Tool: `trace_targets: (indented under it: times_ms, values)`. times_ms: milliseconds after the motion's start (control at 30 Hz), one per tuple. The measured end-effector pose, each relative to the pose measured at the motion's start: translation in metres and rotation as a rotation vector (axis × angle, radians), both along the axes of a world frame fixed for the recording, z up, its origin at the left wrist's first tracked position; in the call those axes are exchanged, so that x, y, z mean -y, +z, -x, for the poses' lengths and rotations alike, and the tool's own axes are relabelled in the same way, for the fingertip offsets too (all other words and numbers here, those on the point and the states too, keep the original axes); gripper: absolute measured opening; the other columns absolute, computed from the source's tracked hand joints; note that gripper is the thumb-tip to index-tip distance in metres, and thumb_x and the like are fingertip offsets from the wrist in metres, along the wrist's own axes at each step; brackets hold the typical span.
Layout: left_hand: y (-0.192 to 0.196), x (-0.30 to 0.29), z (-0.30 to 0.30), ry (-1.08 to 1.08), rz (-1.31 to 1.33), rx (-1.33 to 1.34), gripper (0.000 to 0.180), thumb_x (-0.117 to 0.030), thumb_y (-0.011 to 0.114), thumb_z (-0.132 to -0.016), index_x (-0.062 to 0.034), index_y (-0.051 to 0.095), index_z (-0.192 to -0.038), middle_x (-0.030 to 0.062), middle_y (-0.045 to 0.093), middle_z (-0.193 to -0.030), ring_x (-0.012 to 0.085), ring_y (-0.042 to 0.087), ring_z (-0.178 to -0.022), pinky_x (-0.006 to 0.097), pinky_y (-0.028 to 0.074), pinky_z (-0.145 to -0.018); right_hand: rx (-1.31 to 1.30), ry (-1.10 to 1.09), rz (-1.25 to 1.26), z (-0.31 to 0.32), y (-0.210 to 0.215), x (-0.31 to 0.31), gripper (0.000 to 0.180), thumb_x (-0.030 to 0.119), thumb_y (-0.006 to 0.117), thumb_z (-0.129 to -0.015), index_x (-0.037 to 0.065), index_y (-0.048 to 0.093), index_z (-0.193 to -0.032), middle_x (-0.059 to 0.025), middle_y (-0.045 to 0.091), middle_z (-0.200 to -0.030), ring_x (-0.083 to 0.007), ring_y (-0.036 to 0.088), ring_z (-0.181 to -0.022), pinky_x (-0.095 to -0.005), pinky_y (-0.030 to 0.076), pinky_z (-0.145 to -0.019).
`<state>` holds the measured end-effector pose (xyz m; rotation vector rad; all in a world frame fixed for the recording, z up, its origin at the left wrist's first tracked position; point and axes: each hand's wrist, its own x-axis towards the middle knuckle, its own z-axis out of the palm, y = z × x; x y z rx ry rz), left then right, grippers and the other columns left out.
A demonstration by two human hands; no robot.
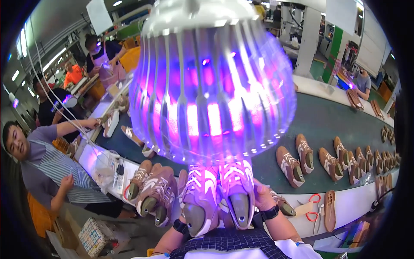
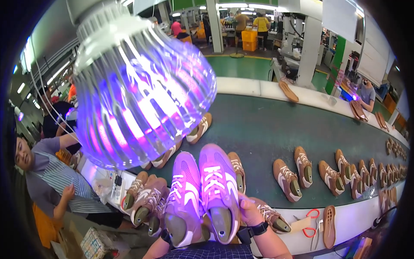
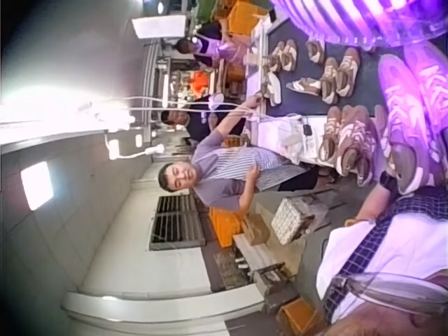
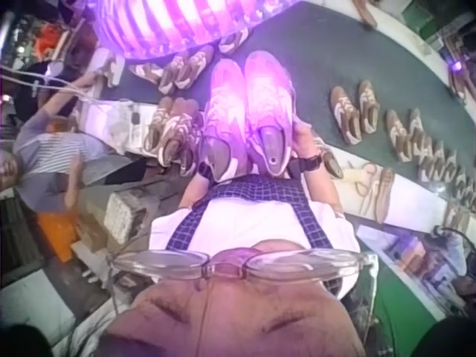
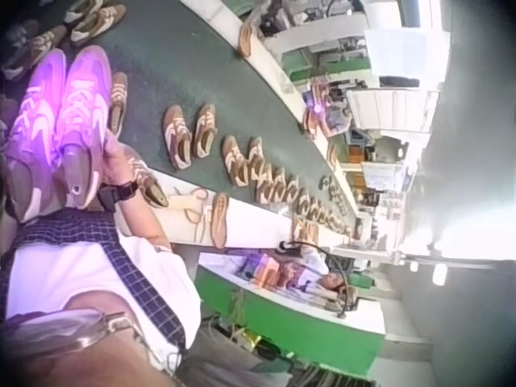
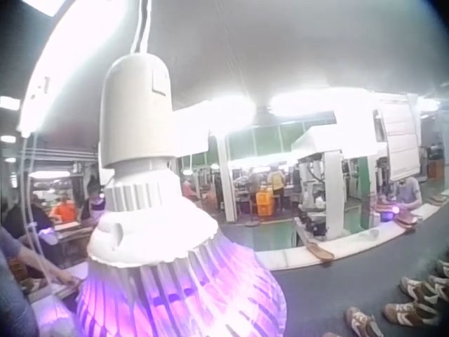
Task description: Checking and organizing completed sneakers on a conveyor belt in a shoe factory.
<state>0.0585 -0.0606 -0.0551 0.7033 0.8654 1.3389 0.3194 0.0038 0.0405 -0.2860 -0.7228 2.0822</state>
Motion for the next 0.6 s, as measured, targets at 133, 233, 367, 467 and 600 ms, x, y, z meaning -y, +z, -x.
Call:
trace_targets:
  times_ms: [133, 233, 367, 467, 600]
  values:
    - [0.009, -0.005, -0.003, -0.073, -0.062, 0.054, 0.066, -0.048, 0.049, -0.077, -0.0005, 0.047, -0.122, 0.0162, 0.058, -0.109, 0.0291, 0.059, -0.099, 0.042, 0.048, -0.088, 0.118, -0.034, 0.378, 0.007, -0.001, 0.027, 0.072, 0.052, 0.056, -0.080, 0.001, 0.042, -0.128, -0.0154, 0.055, -0.115, -0.0243, 0.054, -0.107, -0.0353, 0.041, -0.097]
    - [-0.003, 0.011, -0.002, -0.146, -0.076, 0.083, 0.066, -0.048, 0.049, -0.077, -0.0004, 0.047, -0.122, 0.0164, 0.058, -0.109, 0.0292, 0.059, -0.098, 0.042, 0.048, -0.087, 0.073, -0.039, 0.458, 0.002, -0.012, 0.023, 0.069, 0.055, 0.046, -0.083, 0.001, 0.043, -0.126, -0.0163, 0.055, -0.116, -0.0257, 0.055, -0.104, -0.0372, 0.044, -0.092]
    - [0.014, 0.007, -0.002, -0.197, -0.052, 0.131, 0.066, -0.048, 0.049, -0.077, -0.0003, 0.047, -0.122, 0.0166, 0.058, -0.109, 0.0294, 0.059, -0.098, 0.043, 0.048, -0.087, -0.150, 0.078, 0.416, 0.000, 0.033, 0.023, 0.062, 0.047, 0.046, -0.085, -0.001, 0.045, -0.124, -0.0184, 0.056, -0.114, -0.0280, 0.056, -0.103, -0.0397, 0.043, -0.093]
    - [0.025, 0.004, -0.007, -0.219, -0.045, 0.181, 0.066, -0.048, 0.048, -0.077, -0.0002, 0.047, -0.122, 0.0168, 0.058, -0.109, 0.0295, 0.059, -0.098, 0.043, 0.048, -0.087, -0.178, 0.069, 0.368, 0.024, 0.044, 0.009, 0.062, 0.047, 0.047, -0.084, -0.001, 0.046, -0.123, -0.0185, 0.056, -0.114, -0.0281, 0.056, -0.103, -0.0397, 0.043, -0.093]
    - [0.036, 0.010, -0.006, -0.238, -0.035, 0.259, 0.066, -0.048, 0.048, -0.077, -0.0001, 0.046, -0.123, 0.0171, 0.058, -0.109, 0.0297, 0.059, -0.098, 0.043, 0.048, -0.087, -0.203, 0.065, 0.308, 0.014, 0.027, 0.024, 0.061, 0.045, 0.047, -0.084, -0.002, 0.046, -0.123, -0.0186, 0.056, -0.114, -0.0281, 0.056, -0.104, -0.0398, 0.042, -0.094]
